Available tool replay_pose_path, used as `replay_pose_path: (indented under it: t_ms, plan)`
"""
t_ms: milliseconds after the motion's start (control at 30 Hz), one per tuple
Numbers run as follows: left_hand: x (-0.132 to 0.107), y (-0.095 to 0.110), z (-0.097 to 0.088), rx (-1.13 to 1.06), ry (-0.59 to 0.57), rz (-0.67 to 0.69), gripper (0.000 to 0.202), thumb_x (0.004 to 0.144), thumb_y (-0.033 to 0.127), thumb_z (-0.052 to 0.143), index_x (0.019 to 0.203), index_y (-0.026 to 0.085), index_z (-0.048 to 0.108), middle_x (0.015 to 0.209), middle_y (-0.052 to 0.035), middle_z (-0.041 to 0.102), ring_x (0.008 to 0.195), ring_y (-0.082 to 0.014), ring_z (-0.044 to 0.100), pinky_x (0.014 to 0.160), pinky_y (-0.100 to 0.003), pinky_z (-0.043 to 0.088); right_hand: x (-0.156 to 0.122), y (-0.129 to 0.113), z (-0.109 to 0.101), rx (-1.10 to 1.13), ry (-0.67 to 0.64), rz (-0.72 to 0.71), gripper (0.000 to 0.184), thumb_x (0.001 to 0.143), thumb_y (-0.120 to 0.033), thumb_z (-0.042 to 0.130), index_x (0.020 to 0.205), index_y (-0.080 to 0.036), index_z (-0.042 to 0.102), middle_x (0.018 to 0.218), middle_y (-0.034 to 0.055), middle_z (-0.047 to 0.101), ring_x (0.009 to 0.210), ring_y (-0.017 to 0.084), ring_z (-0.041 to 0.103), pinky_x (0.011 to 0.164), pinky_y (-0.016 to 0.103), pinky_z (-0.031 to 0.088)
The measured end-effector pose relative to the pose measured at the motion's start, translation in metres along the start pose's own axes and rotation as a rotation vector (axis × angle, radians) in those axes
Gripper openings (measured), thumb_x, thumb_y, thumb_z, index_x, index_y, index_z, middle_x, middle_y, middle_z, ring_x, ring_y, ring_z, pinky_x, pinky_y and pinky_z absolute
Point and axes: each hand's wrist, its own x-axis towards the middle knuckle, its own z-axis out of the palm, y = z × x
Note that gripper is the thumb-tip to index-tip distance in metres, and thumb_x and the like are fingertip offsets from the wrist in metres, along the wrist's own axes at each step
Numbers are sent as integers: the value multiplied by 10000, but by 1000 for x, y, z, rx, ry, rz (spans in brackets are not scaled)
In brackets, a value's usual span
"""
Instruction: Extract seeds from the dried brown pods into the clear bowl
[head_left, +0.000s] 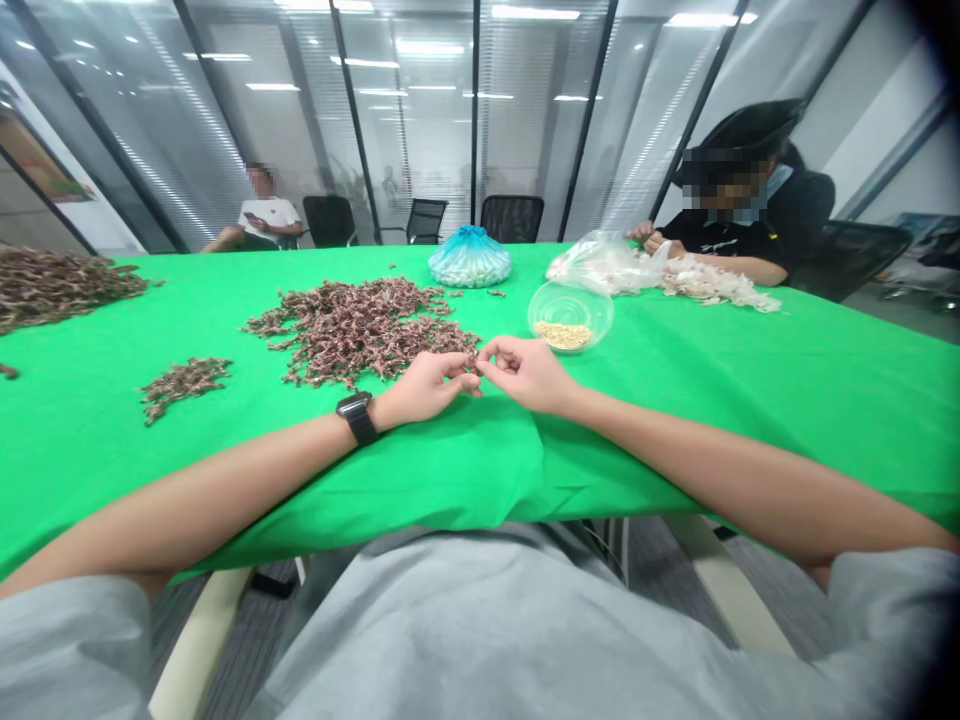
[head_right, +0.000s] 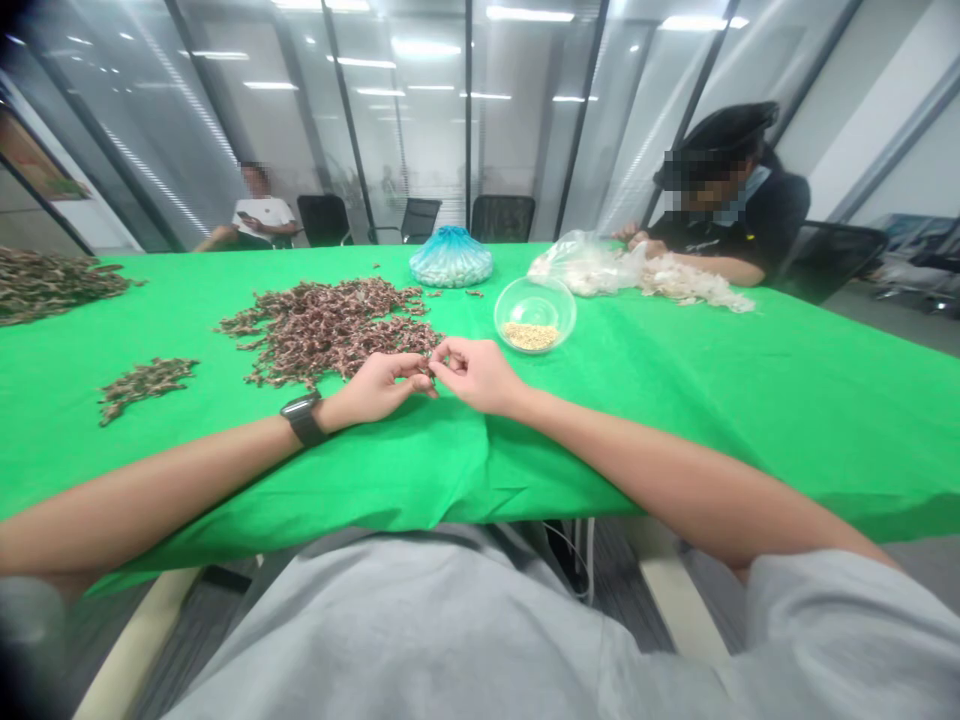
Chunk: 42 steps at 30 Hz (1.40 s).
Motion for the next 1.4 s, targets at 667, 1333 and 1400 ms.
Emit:
replay_pose_path:
  t_ms: [667,1333,1400]
  plan:
    - [0,-7,-1,127,-32,11,297,989,393,533,945,168,722,911,-36,783,778,-168,689,723,-266,462,9,4,-3,599,-156,530,332,721,-424,844,785,-152,665,418,-109,370,383,50,303,387,208,361]
    - [8,-22,4,-393,-133,-68,409,970,517,522,802,153,601,745,-76,732,709,-164,648,701,-285,452,5,7,-1,186,-35,64,296,903,-351,662,1110,-155,741,856,45,718,580,98,564,497,211,438]
    - [8,-21,4,-420,-144,-68,424,964,541,531,810,152,606,747,-79,735,707,-166,649,699,-287,444,5,6,-1,171,-23,54,277,909,-354,655,1068,-150,754,801,45,723,586,113,580,512,224,447]
